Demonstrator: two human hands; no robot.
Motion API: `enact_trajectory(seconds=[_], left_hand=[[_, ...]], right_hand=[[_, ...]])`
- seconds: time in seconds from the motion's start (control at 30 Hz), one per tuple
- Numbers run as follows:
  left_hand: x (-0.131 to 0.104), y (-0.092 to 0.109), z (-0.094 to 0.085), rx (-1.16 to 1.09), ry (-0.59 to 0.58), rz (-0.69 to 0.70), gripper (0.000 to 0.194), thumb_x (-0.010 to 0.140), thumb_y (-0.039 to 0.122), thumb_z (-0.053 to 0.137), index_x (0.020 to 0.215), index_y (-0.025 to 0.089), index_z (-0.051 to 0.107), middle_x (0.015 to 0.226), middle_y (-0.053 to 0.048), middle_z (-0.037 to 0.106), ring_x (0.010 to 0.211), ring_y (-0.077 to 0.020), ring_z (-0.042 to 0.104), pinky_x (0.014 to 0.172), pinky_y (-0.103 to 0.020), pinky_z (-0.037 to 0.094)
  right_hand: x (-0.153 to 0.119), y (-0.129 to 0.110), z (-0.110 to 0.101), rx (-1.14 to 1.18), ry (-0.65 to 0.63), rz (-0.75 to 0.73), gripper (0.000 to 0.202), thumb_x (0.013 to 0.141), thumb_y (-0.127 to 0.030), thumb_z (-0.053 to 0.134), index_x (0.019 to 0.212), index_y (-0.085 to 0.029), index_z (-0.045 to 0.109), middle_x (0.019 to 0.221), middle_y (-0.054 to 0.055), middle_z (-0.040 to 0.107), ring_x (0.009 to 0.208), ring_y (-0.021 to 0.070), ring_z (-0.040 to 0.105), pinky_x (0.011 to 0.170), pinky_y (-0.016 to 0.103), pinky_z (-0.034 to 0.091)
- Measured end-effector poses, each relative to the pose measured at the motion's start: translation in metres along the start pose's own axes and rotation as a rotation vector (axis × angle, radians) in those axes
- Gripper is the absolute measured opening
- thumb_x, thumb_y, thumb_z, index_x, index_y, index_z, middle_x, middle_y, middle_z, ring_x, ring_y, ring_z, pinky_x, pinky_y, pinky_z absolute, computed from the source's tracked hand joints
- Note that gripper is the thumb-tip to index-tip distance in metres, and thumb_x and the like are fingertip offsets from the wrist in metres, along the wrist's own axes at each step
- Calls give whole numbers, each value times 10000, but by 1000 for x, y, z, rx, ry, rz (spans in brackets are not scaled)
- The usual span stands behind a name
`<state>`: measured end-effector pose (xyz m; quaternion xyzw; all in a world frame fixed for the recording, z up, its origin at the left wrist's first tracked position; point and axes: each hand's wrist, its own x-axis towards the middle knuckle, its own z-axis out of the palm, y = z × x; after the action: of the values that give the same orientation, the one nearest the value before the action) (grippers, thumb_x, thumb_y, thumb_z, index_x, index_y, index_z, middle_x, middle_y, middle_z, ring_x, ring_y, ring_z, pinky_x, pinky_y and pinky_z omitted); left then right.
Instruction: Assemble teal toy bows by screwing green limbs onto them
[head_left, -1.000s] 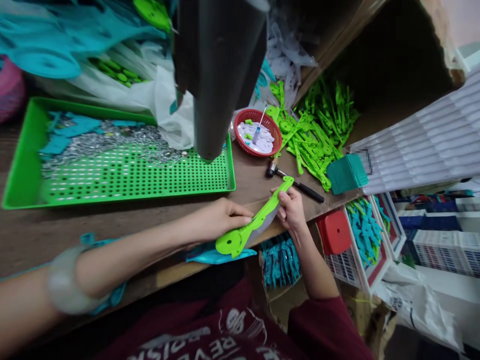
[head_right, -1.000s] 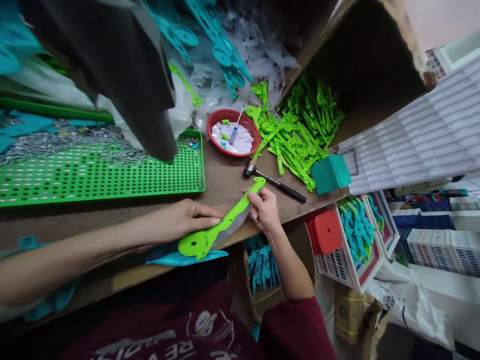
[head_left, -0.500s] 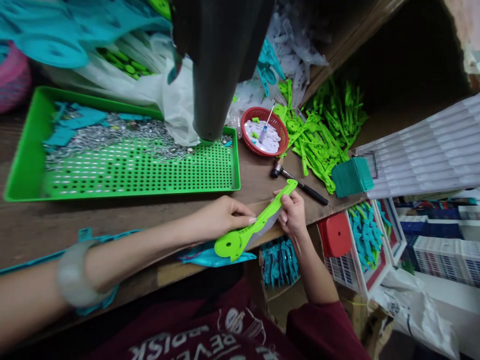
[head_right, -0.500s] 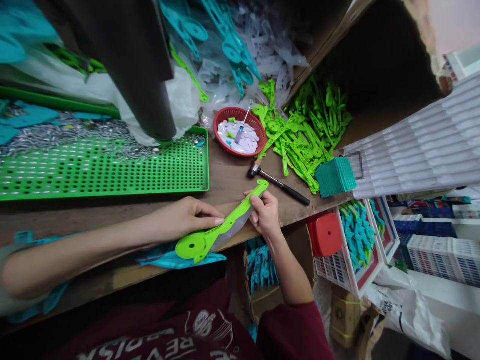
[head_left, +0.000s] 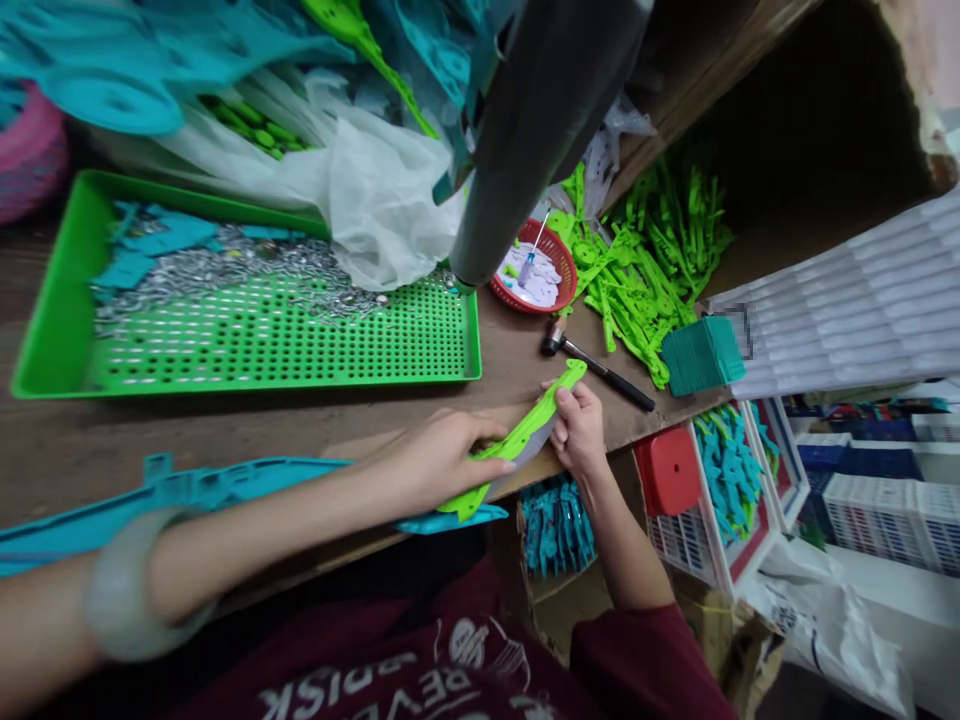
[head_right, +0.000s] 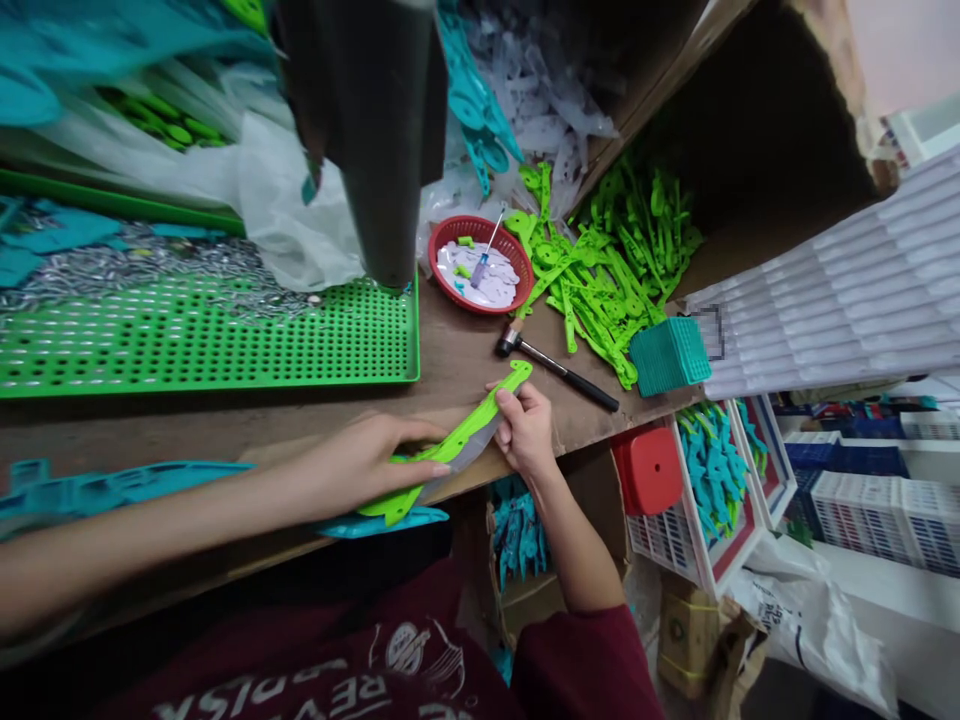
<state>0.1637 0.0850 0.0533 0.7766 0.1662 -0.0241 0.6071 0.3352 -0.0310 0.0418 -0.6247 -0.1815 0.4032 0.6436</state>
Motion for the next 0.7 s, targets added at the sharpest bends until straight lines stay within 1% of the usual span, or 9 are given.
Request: enact_trajectory(seconds=[0.07,0.17,0.3,0.33,0.47,0.53,0.6,0.7], left_hand=[[-2,1,0,-16,4,-3,423,795,458,635,1120,225,773,1063,-39,789,955,-259,696,821,-282,496],[-2,3,-1,-90,-50,-48,437,791,451,616,1123,212,768,1054,-14,788,921,-240,689,787,-273,484],[-2,5,-4,-106,-81,-87,450,768,485,606,1048,181,784,933,-7,782,841,-221,665,722,-264,452],[-2,5,-5,-101,-87,-90,454,766,493,606,1044,182,785,904,-4,777,811,-212,655,702,-260,441],[-4,4,-10,-95,-108,-94,480,763,511,604,1067,184,781,863,0,763,710,-175,601,639,-247,401],[-6,2,-11,-111,-114,-94,490,760,521,604,1073,186,776,863,4,760,692,-164,585,633,-244,397],[-6,1,-12,-127,-114,-88,503,759,532,602,1086,188,768,901,4,764,719,-168,596,651,-244,409],[-8,0,-14,-92,-111,-65,514,767,547,583,1082,179,756,957,-9,768,800,-196,636,685,-252,434]], right_hand=[[1,-3,0,1,-13,19,461,636,-546,830,824,-149,692,474,-72,570,242,9,304,227,134,225],[4,-6,0,-3,-29,41,484,639,-580,800,807,-138,698,562,-18,655,258,24,369,226,151,254],[8,-8,3,-22,41,-20,399,674,-524,771,743,-141,682,505,-25,636,239,17,342,223,140,207],[9,-9,4,-23,42,-23,396,678,-524,766,738,-141,681,508,-21,642,238,19,346,221,141,207],[14,-17,6,-34,-19,27,460,653,-585,774,752,-146,676,556,-1,682,251,45,409,215,161,268],[12,-20,7,-37,-19,28,481,647,-605,783,765,-154,663,552,-16,676,253,39,401,214,152,258],[5,-20,9,-68,-76,78,490,635,-588,812,814,-158,661,573,-27,682,271,35,422,228,139,277],[-10,-13,12,-181,-288,248,478,634,-527,850,851,-142,668,538,-31,662,315,60,497,280,140,367]])
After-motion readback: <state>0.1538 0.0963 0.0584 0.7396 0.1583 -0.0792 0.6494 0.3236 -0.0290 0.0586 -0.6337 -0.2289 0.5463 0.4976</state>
